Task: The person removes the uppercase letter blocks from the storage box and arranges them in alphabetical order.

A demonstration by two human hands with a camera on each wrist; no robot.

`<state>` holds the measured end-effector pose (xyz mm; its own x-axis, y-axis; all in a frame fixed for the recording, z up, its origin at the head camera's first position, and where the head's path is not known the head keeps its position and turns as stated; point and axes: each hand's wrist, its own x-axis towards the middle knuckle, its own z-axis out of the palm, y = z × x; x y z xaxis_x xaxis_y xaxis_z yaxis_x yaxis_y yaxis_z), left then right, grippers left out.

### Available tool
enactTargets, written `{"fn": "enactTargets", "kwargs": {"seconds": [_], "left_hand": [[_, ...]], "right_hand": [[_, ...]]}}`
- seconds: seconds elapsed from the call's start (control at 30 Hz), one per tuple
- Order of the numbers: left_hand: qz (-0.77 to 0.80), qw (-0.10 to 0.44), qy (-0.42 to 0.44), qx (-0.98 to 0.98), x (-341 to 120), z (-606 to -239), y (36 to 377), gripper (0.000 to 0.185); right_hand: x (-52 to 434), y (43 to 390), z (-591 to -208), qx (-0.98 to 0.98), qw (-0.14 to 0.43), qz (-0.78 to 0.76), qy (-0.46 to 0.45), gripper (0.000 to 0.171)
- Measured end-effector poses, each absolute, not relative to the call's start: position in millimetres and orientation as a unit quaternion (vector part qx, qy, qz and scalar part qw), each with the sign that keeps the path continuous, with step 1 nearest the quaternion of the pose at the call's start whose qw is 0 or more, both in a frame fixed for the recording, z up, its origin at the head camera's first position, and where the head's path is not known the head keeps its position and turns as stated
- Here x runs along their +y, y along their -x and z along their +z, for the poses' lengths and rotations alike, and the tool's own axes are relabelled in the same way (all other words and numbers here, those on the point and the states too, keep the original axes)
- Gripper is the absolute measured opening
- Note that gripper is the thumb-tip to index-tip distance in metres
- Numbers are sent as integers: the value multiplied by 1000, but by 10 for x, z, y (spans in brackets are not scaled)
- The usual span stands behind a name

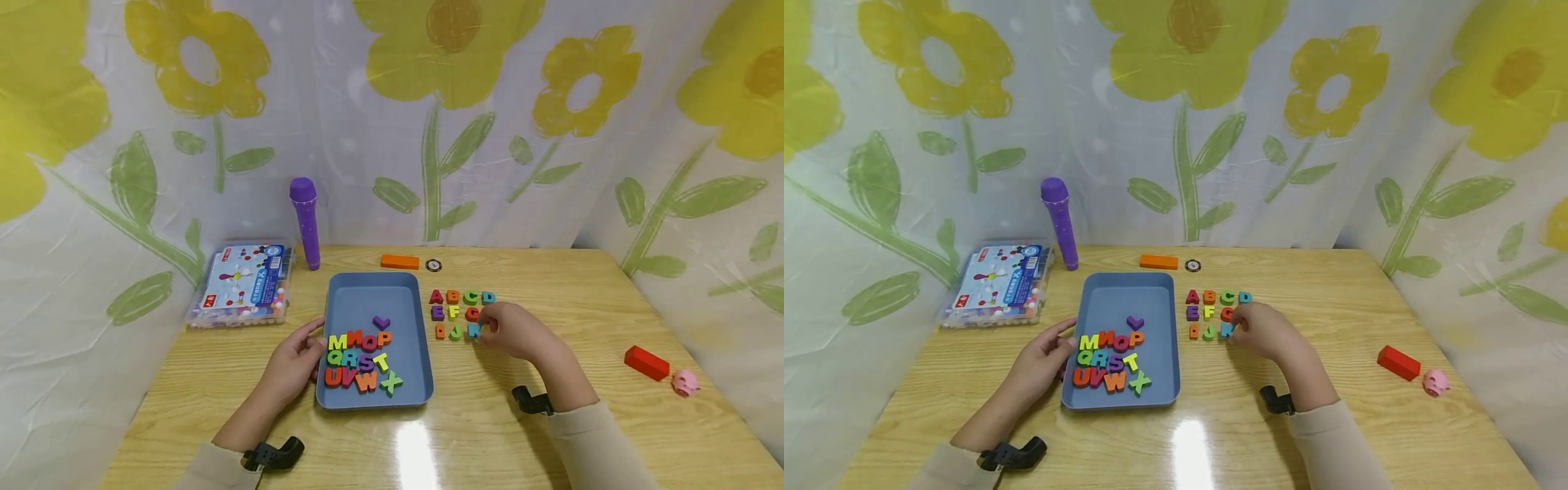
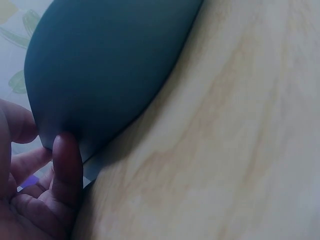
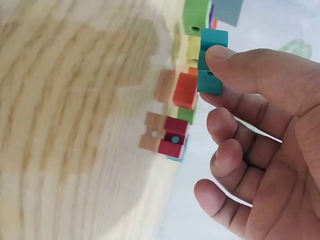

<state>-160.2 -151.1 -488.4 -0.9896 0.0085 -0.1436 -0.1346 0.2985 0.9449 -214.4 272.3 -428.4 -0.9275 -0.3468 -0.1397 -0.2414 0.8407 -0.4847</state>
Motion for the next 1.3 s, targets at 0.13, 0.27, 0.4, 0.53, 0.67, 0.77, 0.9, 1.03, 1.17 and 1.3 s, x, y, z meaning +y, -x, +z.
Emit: {"fn": "enactTargets", "kwargs": {"seconds": [0.13,0.27,0.4,0.53,0.67,0.77,0.9,1.03,1.17,1.3], "left_hand": [[591,61,40,803,-1512,-4894,1607,51],[591,57,35,804,-1516,-4893,1601,52],[589,54,34,805,-1513,-4887,1598,51],[589,54,34,806,-1515,-4890,1601,51],[590,54,34,805,-1521,-4899,1602,52],[591,52,33,804,-1523,-4903,1603,52],[592,51,33,804,-1530,-4893,1592,51],[594,52,37,802,-1534,-4879,1581,51],[596,53,38,801,-1528,-4870,1578,51],[598,53,34,799,-1518,-4874,1584,51]], "right_hand": [[2723,2165,-4337,954,117,-231,149,23],[2714,2174,-4368,955,121,-227,149,25],[2707,2171,-4388,955,119,-225,151,24],[2707,2168,-4403,956,117,-225,147,25],[2710,2172,-4386,956,116,-226,149,26],[2711,2178,-4320,955,107,-229,155,28],[2620,2217,-4149,956,80,-224,173,29],[2363,2299,-3952,955,60,-210,199,28],[1997,2374,-3790,952,59,-200,222,26],[1622,2480,-3758,948,69,-190,244,28]]}}
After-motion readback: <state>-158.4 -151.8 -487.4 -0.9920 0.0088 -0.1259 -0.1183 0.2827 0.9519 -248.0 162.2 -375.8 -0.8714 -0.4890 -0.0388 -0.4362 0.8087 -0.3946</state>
